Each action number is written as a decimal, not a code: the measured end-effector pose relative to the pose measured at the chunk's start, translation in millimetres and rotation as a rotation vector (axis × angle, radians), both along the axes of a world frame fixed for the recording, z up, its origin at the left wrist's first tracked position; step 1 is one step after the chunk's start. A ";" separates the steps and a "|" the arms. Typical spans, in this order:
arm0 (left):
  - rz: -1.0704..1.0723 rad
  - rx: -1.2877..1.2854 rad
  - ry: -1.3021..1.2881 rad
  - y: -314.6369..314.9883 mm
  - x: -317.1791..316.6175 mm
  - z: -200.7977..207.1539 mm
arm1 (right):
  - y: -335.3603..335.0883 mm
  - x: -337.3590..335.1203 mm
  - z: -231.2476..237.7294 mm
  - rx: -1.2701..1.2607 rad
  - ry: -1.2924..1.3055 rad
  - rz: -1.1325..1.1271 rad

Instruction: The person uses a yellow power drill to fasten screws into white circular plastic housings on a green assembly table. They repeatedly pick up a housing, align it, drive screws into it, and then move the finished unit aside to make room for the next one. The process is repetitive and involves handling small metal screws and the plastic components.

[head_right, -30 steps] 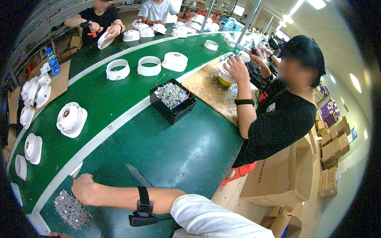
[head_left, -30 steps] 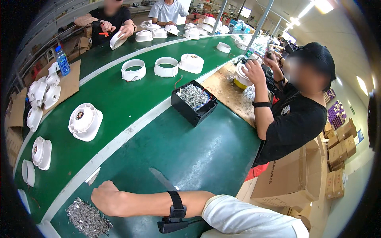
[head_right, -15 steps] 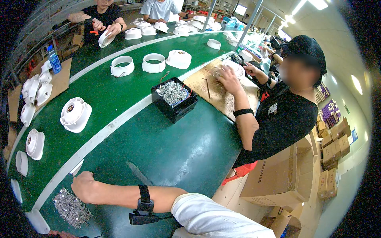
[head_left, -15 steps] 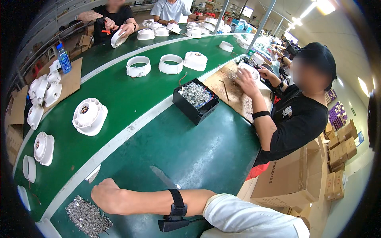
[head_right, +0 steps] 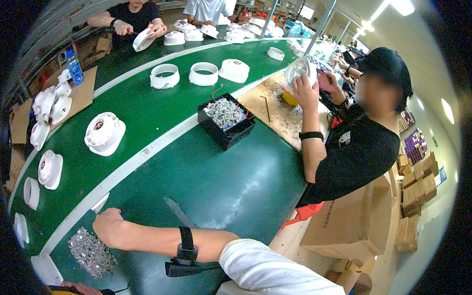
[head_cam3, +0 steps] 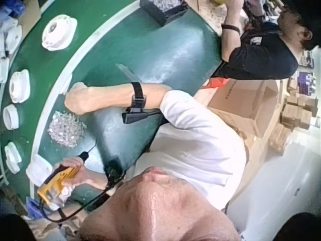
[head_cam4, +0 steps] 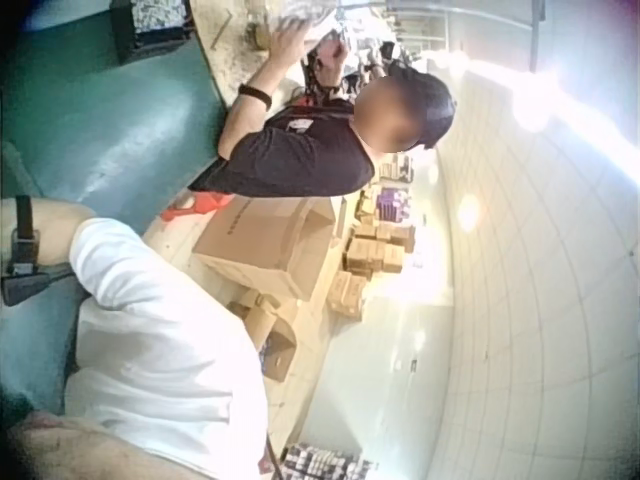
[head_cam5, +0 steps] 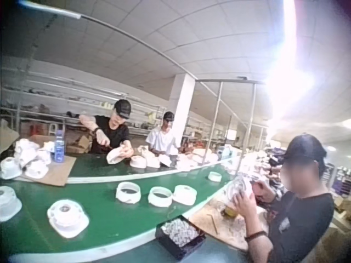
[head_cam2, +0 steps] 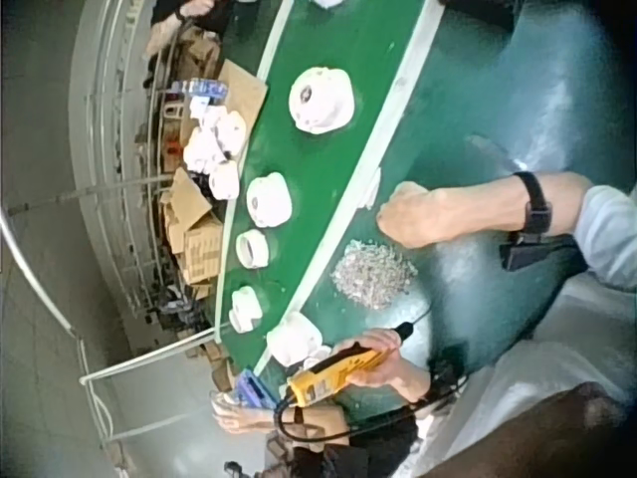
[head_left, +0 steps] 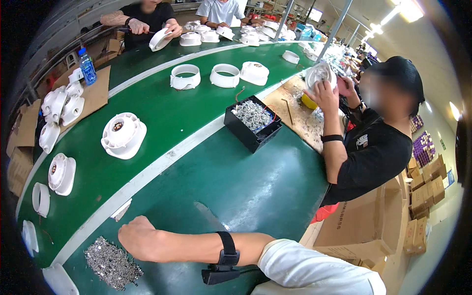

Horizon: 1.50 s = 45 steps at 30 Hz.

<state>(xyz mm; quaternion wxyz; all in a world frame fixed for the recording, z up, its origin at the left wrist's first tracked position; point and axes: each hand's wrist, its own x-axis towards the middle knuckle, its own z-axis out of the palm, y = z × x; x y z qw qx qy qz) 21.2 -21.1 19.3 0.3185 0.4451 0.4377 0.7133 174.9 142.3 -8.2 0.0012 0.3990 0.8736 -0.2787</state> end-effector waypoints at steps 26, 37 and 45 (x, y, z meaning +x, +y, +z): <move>0.046 -0.036 0.016 -7.5 19.5 11.0 | -6.3 13.2 0.1 -0.024 0.023 0.039; 0.014 -0.022 0.015 -7.9 20.6 10.4 | -4.2 17.3 -0.9 -0.042 0.030 0.085; 0.008 -0.022 0.002 -11.9 24.5 11.8 | -6.9 23.8 -1.9 -0.032 0.056 0.077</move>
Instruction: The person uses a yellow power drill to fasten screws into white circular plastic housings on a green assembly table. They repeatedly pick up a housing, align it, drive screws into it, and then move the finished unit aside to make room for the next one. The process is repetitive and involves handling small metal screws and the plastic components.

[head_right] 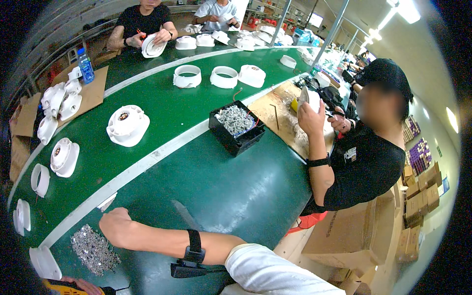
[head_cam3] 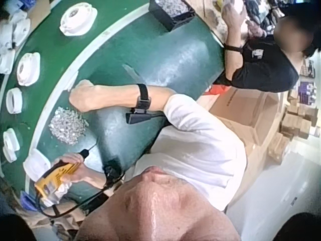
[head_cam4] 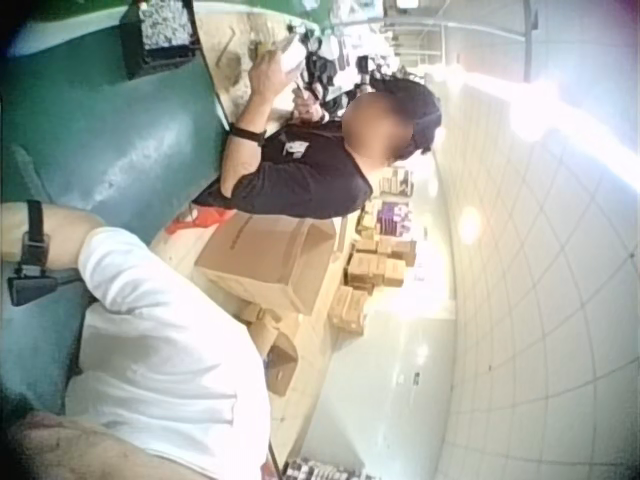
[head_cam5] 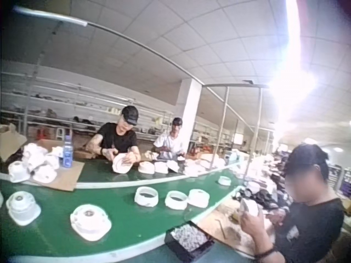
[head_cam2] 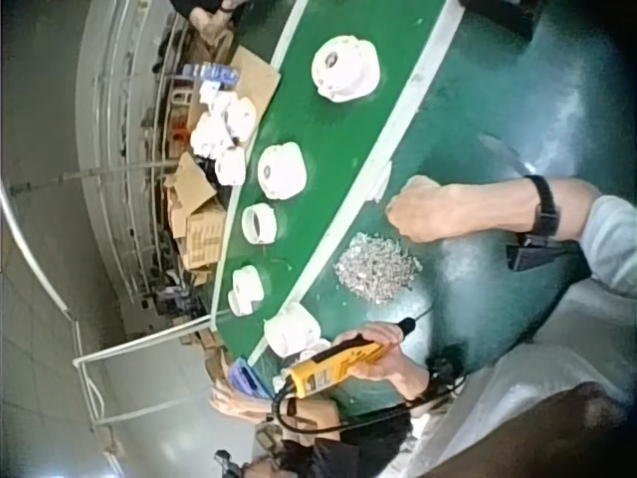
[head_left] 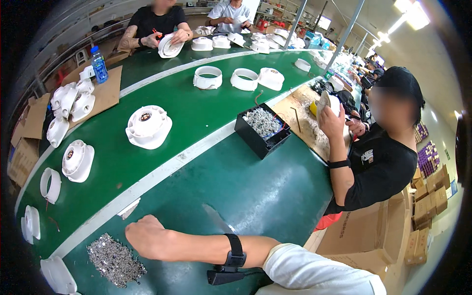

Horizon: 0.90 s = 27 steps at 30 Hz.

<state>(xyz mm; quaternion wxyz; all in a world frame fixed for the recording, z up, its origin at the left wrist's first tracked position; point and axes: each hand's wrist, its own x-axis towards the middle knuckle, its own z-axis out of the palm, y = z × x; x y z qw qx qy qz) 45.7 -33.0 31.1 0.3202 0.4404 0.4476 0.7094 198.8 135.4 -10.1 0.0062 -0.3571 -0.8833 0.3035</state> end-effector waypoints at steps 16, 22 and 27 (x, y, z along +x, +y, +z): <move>-0.010 0.011 0.009 -2.5 9.2 6.8 | -4.1 9.0 -0.7 -0.031 0.065 -0.001; -0.027 0.015 0.000 -9.4 10.7 7.4 | -7.9 11.5 -2.2 -0.004 0.068 0.022; -0.084 0.008 -0.029 -6.6 9.4 5.1 | -4.3 16.1 5.1 -0.072 0.006 0.006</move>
